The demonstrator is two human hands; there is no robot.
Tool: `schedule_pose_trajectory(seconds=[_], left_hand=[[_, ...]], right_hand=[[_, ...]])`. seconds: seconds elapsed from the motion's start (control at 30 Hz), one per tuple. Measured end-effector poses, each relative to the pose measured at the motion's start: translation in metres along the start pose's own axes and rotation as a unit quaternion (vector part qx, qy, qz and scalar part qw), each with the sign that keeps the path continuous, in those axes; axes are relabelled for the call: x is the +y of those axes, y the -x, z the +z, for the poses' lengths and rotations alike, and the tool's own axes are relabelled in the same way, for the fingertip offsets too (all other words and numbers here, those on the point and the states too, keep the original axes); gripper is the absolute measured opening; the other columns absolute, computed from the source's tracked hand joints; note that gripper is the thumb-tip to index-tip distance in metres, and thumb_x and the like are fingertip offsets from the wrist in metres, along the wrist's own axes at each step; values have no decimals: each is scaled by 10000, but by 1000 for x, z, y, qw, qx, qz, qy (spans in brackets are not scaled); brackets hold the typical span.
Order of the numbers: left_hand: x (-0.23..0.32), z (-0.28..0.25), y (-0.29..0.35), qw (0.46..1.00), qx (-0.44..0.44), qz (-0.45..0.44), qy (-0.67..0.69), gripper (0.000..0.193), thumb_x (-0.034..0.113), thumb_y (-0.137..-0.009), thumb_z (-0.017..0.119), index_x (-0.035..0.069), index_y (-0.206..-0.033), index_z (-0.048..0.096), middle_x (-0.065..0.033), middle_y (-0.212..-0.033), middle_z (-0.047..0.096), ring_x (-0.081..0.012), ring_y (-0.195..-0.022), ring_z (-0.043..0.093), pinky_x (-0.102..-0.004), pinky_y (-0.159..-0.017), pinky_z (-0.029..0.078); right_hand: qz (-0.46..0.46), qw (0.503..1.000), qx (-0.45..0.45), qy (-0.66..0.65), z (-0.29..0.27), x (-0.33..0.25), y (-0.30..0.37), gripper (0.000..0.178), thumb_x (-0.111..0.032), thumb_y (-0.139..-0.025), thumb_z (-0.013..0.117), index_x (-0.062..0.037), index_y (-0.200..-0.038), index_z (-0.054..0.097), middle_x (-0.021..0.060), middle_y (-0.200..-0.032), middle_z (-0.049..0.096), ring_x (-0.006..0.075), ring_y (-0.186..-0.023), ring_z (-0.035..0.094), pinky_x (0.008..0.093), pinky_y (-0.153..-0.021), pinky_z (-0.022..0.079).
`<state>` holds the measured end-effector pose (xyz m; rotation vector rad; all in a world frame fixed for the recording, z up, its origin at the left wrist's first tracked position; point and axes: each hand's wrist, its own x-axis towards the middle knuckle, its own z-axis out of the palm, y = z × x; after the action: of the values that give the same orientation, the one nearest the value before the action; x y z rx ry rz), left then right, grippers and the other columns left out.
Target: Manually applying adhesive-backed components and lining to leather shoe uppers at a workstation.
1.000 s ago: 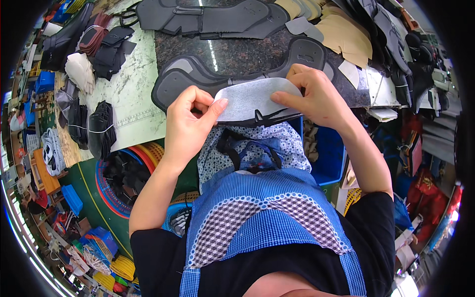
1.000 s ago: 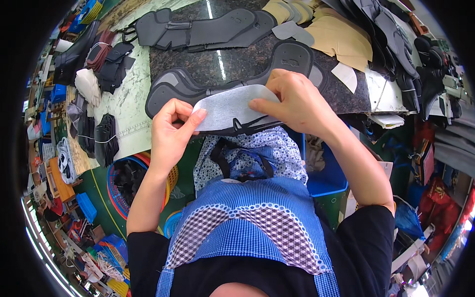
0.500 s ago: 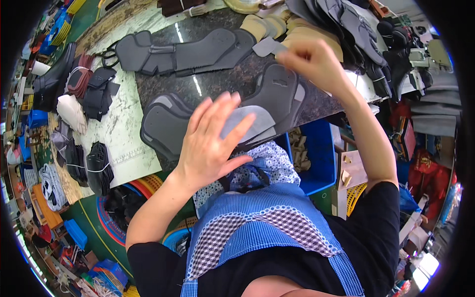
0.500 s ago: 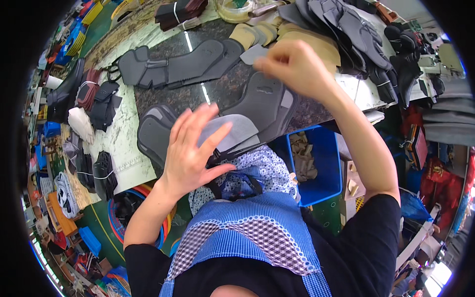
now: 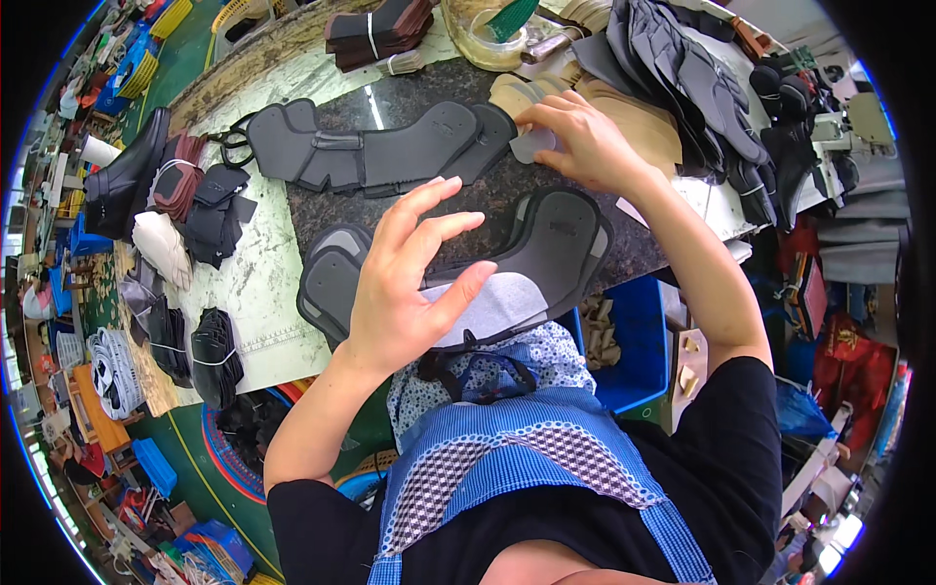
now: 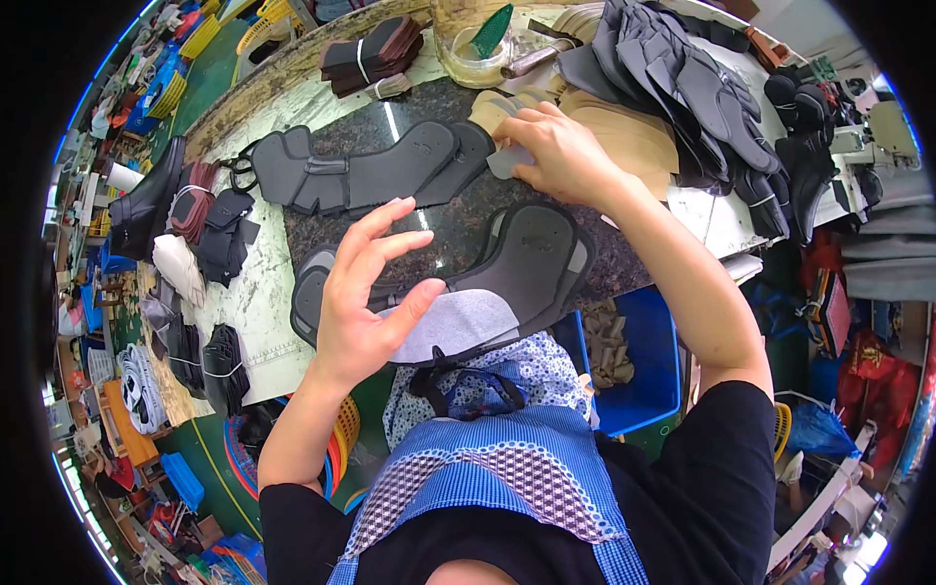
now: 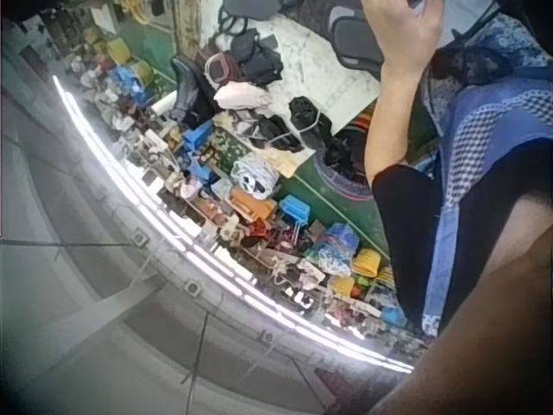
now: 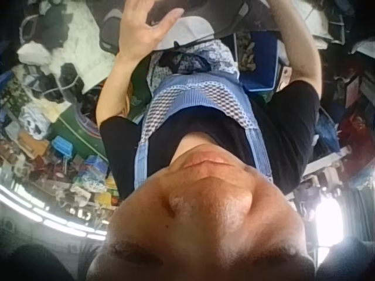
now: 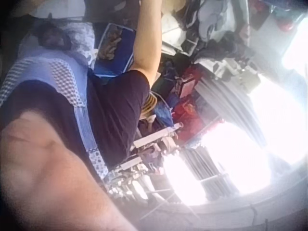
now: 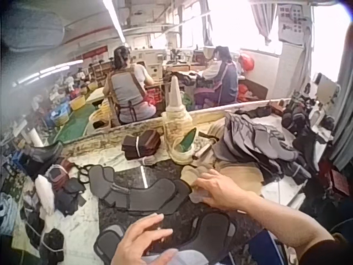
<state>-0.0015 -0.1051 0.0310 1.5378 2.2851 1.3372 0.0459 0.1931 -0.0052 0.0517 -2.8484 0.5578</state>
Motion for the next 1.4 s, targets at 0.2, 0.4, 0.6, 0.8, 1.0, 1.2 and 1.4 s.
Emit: schedule_pose_trajectory(seconds=[0.2, 0.4, 0.6, 0.8, 1.0, 1.2, 1.4], left_hand=[[-2, 4, -6, 976, 49, -110, 181, 440, 111, -825, 799, 30, -1225, 637, -127, -1340, 586, -238, -1230, 576, -340, -901, 548], [16, 19, -23, 817, 108, -212, 525, 295, 70, -910, 738, 28, -1187, 645, -113, -1352, 585, -164, -1118, 638, -272, -834, 605], [10, 9, 8, 918, 72, -185, 343, 171, -8, -944, 665, 20, -1113, 654, -68, -1108, 688, -104, -933, 677, -235, -780, 560], [32, -10, 26, 936, -30, -167, 308, 475, -18, -880, 736, 56, -1269, 474, -60, -911, 685, -128, -830, 701, -260, -730, 564], [43, -17, 38, 885, -138, -85, 436, 482, -29, -801, 791, 91, -1227, 601, -43, -971, 614, -112, -789, 670, -242, -686, 542], [67, 3, 68, 941, 108, 285, 149, 186, 84, -762, 805, 45, -931, 736, -96, -992, 668, -233, -788, 647, -329, -646, 517], [19, -46, 139, 870, 166, -173, 432, 167, -41, -828, 769, 31, -963, 704, -45, -906, 660, -113, -814, 628, -252, -734, 505]], right_hand=[[16, 999, -19, -48, -24, -21, 0, 242, -69, -825, 690, -56, -1066, 665, 65, -962, 680, 272, -946, 659, 359, -838, 541], [194, 691, 12, -696, -16, -117, 33, 205, -161, -930, 725, -20, -1077, 699, 41, -985, 706, 96, -857, 649, 245, -722, 522], [153, 805, 82, -568, -33, -133, 38, 196, -125, -926, 726, 37, -1033, 701, 38, -972, 678, 76, -837, 618, 236, -751, 509], [223, 808, -209, -504, -56, -143, 50, 113, -50, -876, 696, 47, -933, 704, 14, -808, 679, 49, -731, 601, 220, -649, 486], [143, 709, -399, -564, -65, -159, 71, 93, -34, -816, 679, 44, -772, 704, 82, -690, 697, 104, -615, 661, 223, -543, 499], [153, 614, -95, -768, -18, -142, 133, 125, -2, -748, 570, 55, -701, 671, 135, -679, 676, 186, -582, 634, 259, -512, 474], [286, 854, -425, -95, -41, -56, 243, 197, -181, -849, 681, 8, -832, 734, 139, -763, 704, 235, -630, 658, 349, -569, 510]])
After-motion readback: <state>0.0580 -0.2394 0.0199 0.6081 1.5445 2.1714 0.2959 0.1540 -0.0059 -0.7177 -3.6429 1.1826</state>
